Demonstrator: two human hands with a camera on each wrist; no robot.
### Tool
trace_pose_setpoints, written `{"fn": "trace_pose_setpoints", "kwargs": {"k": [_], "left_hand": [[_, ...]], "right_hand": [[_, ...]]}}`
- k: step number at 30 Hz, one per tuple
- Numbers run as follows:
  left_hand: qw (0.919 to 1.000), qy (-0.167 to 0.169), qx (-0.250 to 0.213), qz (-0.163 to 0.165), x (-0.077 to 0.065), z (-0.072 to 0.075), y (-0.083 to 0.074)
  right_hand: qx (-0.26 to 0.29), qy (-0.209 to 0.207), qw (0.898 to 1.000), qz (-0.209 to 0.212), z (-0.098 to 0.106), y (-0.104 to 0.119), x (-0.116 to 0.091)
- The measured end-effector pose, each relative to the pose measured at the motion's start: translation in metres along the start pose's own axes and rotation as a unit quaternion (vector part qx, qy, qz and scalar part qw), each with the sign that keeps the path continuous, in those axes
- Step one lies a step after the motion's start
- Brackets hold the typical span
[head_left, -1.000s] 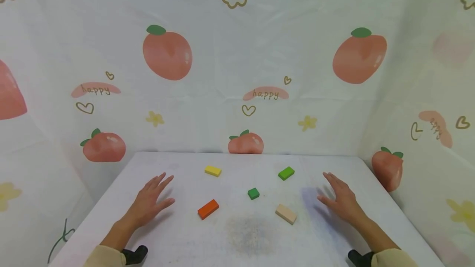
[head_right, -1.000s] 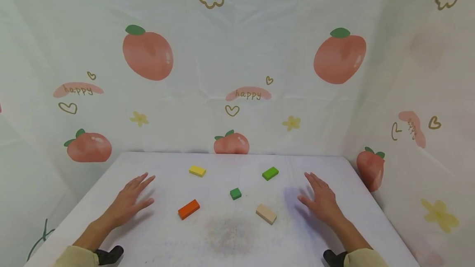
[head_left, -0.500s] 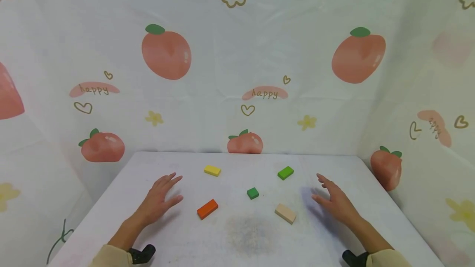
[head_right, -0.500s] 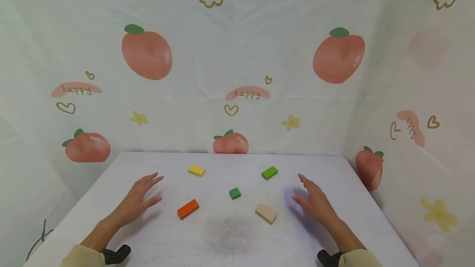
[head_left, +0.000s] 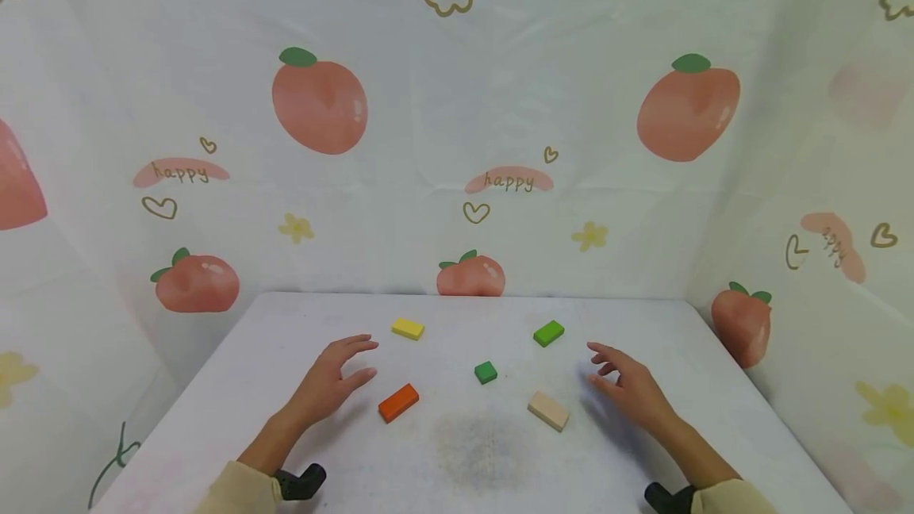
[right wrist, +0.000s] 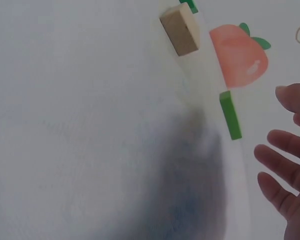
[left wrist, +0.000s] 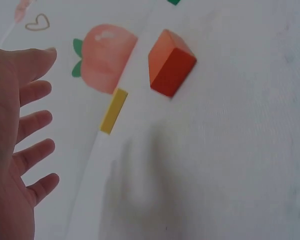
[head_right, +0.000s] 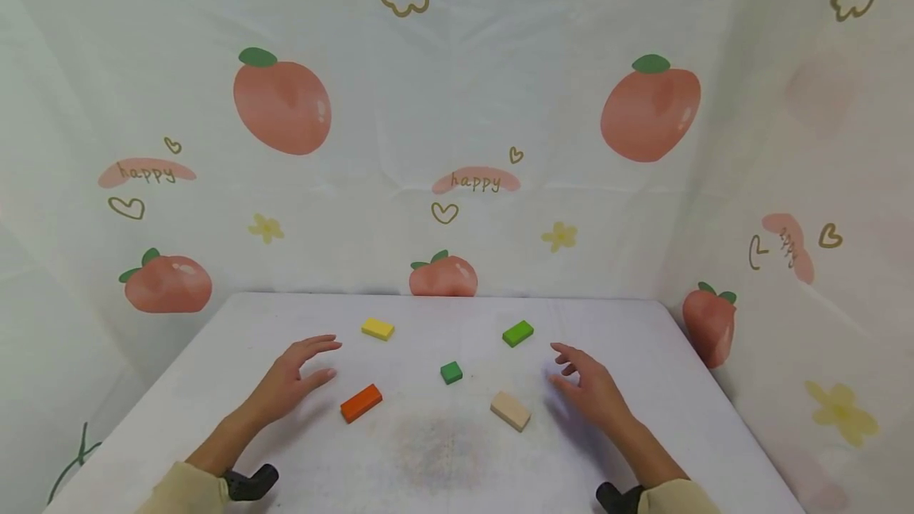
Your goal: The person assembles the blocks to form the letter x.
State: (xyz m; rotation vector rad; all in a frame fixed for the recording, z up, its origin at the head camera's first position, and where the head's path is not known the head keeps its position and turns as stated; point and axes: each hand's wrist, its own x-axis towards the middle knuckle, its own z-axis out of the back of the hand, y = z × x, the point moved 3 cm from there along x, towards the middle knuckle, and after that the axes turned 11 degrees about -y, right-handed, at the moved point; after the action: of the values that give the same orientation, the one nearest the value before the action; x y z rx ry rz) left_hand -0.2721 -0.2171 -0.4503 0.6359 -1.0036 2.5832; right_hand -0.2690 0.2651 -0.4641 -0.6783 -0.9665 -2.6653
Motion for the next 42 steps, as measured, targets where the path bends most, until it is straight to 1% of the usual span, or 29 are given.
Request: {"fn": "trace_pose_setpoints", "kwargs": {"k": [4,7,13,19,24,30,37,40,42], "left_hand": [[0.9999,0.002,-0.014,0.002,0.002,-0.008,-0.006],[0.9996,0.015,-0.022,0.002,0.004,-0.015,-0.010],[0.9990,0.024,-0.035,-0.009,0.007,-0.026,-0.020],[0.9978,0.050,-0.044,-0.002,0.007,-0.039,-0.027],[0.9966,0.057,-0.060,0.000,0.009,-0.049,-0.031],[0.9954,0.070,-0.062,-0.019,0.012,-0.062,-0.037],[0.9936,0.069,-0.067,-0.058,0.017,-0.073,-0.043],[0.9929,0.073,-0.071,-0.061,0.020,-0.079,-0.043],[0.9923,0.080,-0.075,-0.057,0.022,-0.083,-0.042]], "right_hand": [[0.005,-0.017,1.000,0.011,-0.002,0.007,0.001],[0.008,-0.025,1.000,0.014,-0.005,0.010,0.002],[0.023,-0.025,0.999,0.012,-0.009,0.017,0.002],[0.025,-0.022,0.999,0.041,-0.013,0.026,0.002],[0.027,-0.006,0.999,0.030,-0.018,0.031,0.002],[0.020,0.027,0.999,0.009,-0.024,0.033,0.003],[0.032,0.058,0.998,-0.012,-0.030,0.038,0.003],[0.031,0.065,0.997,-0.016,-0.031,0.040,0.003],[0.034,0.069,0.997,-0.010,-0.032,0.041,0.002]]}}
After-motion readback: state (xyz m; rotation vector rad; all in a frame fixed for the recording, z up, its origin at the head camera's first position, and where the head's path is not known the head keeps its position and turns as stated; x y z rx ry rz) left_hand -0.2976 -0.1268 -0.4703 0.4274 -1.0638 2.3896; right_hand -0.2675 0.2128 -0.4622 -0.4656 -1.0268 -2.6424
